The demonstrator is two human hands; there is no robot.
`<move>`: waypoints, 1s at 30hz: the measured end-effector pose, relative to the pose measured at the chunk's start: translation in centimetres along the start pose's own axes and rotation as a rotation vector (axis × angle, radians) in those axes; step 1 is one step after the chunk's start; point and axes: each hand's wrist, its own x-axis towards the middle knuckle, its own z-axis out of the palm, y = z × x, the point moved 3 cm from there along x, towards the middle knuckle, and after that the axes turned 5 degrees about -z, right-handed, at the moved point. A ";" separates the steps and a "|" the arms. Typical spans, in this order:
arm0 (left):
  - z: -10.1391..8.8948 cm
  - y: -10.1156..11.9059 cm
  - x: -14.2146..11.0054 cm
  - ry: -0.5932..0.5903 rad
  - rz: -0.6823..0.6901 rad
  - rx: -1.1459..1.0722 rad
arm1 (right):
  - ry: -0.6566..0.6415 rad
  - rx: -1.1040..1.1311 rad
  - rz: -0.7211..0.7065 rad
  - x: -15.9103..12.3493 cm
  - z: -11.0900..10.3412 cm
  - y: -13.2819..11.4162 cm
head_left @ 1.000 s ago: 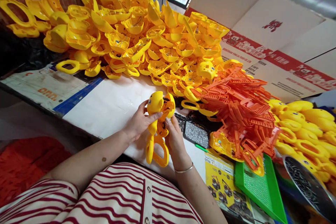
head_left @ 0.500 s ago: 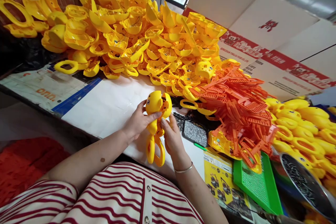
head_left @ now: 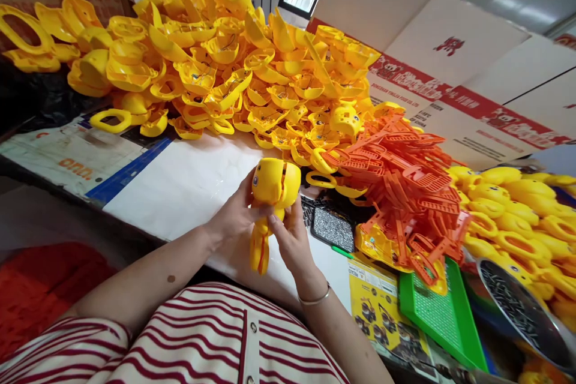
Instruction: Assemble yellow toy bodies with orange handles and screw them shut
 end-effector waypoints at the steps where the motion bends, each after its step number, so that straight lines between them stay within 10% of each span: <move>1: 0.1 0.1 -0.2 -0.049 0.016 -0.016 | 0.003 -0.030 -0.017 -0.1 0.1 0.0; 12: -0.1 0.5 -1.6 -0.047 -0.071 -0.184 | 0.028 -0.616 -0.446 -1.7 1.1 -0.1; 30: -1.3 0.3 -2.0 0.056 -0.098 -0.178 | 0.020 -0.840 -0.584 -1.8 2.1 -2.7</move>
